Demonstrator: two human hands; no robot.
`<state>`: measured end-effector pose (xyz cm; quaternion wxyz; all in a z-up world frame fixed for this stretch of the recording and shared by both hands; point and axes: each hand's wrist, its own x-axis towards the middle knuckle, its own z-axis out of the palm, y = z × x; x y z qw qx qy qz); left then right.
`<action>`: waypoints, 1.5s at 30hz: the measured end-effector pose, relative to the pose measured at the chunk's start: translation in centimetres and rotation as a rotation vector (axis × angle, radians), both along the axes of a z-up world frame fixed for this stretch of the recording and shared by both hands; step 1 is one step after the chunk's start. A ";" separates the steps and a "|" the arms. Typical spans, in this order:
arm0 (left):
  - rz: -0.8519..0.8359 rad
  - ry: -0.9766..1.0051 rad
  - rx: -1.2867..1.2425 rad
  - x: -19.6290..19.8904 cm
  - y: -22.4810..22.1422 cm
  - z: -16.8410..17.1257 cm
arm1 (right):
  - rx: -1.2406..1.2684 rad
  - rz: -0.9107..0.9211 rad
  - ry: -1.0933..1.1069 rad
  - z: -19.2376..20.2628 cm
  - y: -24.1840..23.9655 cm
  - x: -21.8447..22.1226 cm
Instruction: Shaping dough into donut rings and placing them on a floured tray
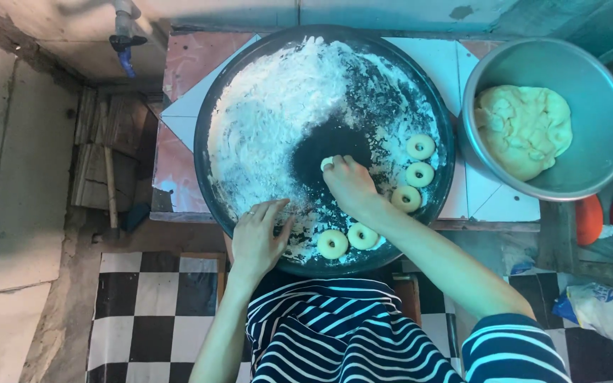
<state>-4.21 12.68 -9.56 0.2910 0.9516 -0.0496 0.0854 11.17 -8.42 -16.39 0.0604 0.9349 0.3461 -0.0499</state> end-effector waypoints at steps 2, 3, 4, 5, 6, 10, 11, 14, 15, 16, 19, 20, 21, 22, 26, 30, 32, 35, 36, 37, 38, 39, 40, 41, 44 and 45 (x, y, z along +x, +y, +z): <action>-0.006 0.023 0.026 0.0 0.1 -0.1 | -0.055 -0.117 0.255 -1.8 0.3 1.1; -0.004 0.030 0.026 0.1 0.1 -0.3 | -0.056 -0.115 0.262 -1.4 1.2 3.3; -0.037 0.064 0.010 0.2 0.3 -0.4 | -0.085 -0.216 0.319 -1.1 2.4 5.5; -0.070 0.098 -0.006 0.3 0.5 -0.6 | -0.115 -0.318 0.376 -0.8 3.5 7.7; -0.071 0.104 -0.003 0.2 0.5 -0.6 | -0.112 -0.318 0.383 0.7 3.9 8.3; -0.109 0.122 0.056 0.5 0.6 -0.7 | -0.199 -0.651 0.576 6.4 8.6 12.2; -0.123 0.133 0.061 0.5 0.6 -0.7 | -0.365 -0.970 0.787 7.5 10.5 13.4; -0.119 0.142 0.008 0.5 0.7 -0.6 | -0.028 -0.507 0.405 2.4 6.7 12.8; -0.118 0.145 0.013 0.5 0.8 -0.6 | -0.024 -0.506 0.409 2.0 6.5 12.9; -0.094 0.117 0.026 0.4 0.7 -0.8 | 0.006 -0.474 0.380 1.5 6.1 13.0; -0.045 0.074 0.019 0.2 0.3 -0.9 | 0.055 -0.438 0.362 1.7 5.6 12.6; -0.022 0.051 0.003 0.4 0.2 -0.7 | 0.079 -0.436 0.365 2.3 5.5 12.6; -0.022 0.046 0.004 0.3 0.2 -0.8 | 0.082 -0.435 0.360 2.1 5.6 12.1; 0.002 0.053 -0.006 0.3 0.2 -0.9 | 0.091 -0.433 0.328 2.0 5.5 11.6; 0.059 0.044 -0.032 0.1 -0.1 -0.7 | 0.038 -0.380 0.209 1.7 5.7 10.0; 0.129 0.076 0.072 0.4 -0.4 -0.3 | 0.175 -0.320 0.199 5.4 4.6 5.0; 0.093 0.088 -0.002 0.1 -0.4 -0.5 | 0.260 -0.317 0.304 9.1 3.7 2.2; 0.092 0.085 0.038 -0.1 -0.7 0.2 | 0.168 0.005 -0.139 3.9 0.3 1.6; 0.090 0.087 0.041 -0.1 -0.6 0.3 | 0.171 0.002 -0.137 3.8 0.5 0.5; 0.080 0.092 0.032 0.0 -0.7 0.3 | 0.087 -0.021 -0.324 3.6 0.6 -0.4; 0.070 0.097 0.023 0.2 -0.6 0.2 | 0.002 -0.046 -0.510 3.5 0.8 -1.2; 0.066 0.099 0.028 0.4 -0.4 0.0 | 0.005 -0.051 -0.508 1.2 1.3 -1.2; 0.053 0.121 0.045 0.3 -0.3 -0.3 | -0.039 -0.012 -0.484 -1.3 1.6 -1.6; 0.040 0.143 0.062 0.3 -0.3 -0.7 | -0.082 0.027 -0.459 -3.7 1.9 -1.9; -0.010 0.140 0.110 0.1 -0.3 -0.5 | -0.026 -0.093 -0.069 4.9 4.3 -0.5; -0.010 0.154 0.111 0.4 -0.1 -0.9 | -0.025 -0.093 -0.054 4.1 4.8 1.8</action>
